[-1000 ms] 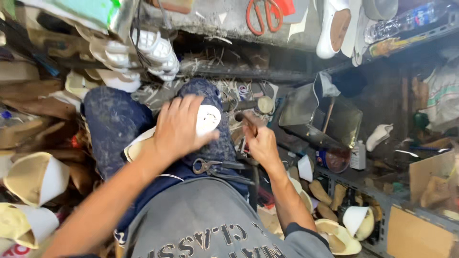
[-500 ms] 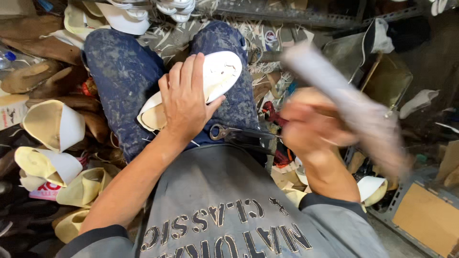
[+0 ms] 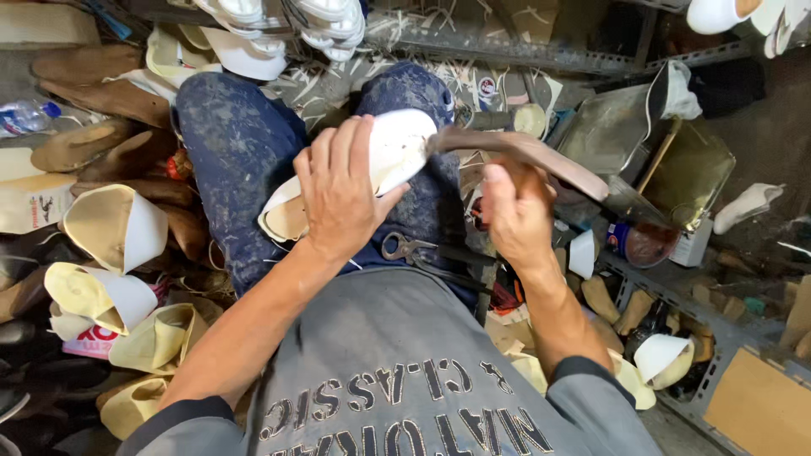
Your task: The person uses a hammer to tap a shoe last into a white shoe, then uses pliers to pull and adjust the shoe's edge. They continue hammering and adjusting the shoe, then place it on the floor and pick up another shoe to repeat the process.
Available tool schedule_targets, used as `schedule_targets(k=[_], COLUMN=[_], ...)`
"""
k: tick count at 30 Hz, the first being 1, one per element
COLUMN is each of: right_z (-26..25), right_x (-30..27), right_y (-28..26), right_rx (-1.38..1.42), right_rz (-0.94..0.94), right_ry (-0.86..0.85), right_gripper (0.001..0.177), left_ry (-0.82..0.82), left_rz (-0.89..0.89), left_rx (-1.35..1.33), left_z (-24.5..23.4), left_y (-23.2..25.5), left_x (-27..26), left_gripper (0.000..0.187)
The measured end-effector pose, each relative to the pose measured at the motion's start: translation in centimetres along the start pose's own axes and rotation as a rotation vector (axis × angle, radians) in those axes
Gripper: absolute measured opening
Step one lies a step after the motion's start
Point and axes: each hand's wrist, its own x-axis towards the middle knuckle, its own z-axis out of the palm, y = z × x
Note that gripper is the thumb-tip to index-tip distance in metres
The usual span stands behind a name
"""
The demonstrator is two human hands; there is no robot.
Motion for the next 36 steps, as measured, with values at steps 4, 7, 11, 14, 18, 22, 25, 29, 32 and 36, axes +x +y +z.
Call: schedule_targets(k=[4,7,11,14,18,22,25,29,32,36], right_z=[-0.6,-0.8,-1.5,-3.0,-5.4,-6.2,-4.7,-6.3,-6.2,-5.7], right_x=[-2.7,-3.6,-4.5,-3.8,-3.7,-3.1,-2.9,-2.3,-3.7,-1.1], right_y=[2.2,3.0,3.2,2.7,-0.4,-1.2,-0.9,-2.5,-0.4,-2.3], right_rx=[0.183,0.173,0.172,0.138,0.165,0.016,-0.148,-0.177,-0.222,-0.256], right_rz=[0.059,0.153,0.066,0.064,0.018,-0.137,-0.292,-0.238,-0.302,-0.319], right_ry=[0.146,0.097,0.072,-0.006,-0.075,-0.122,-0.186,-0.172,-0.176,-0.241], right_gripper=[0.027,0.022,0.016,0.014,0.017,0.018,0.016,0.021,0.025,0.027], left_ry=[-0.057,-0.132,-0.286,-0.303,-0.214,-0.187,-0.206,-0.209,-0.187,-0.181], left_rz=[-0.015,0.074,0.028,-0.079,-0.05,-0.041,-0.006,0.02,0.033,0.054], left_rx=[-0.031,-0.155,-0.388,-0.421,-0.318,-0.313,-0.224,-0.174,-0.173,-0.168], left_z=[-2.7,-2.0,-0.2,-1.8,-0.4,-0.1,-0.2,-0.6,-0.8,-0.4], left_y=[1.9,1.7,2.6,4.3,4.2,4.2,4.1,4.5,4.5,4.6], left_x=[0.3,0.5,0.1,1.5,1.1,1.1,1.2,1.2,1.5,1.4], left_gripper=[0.09,0.067,0.061,0.068,0.054,0.05,0.041,0.034,0.04,0.031])
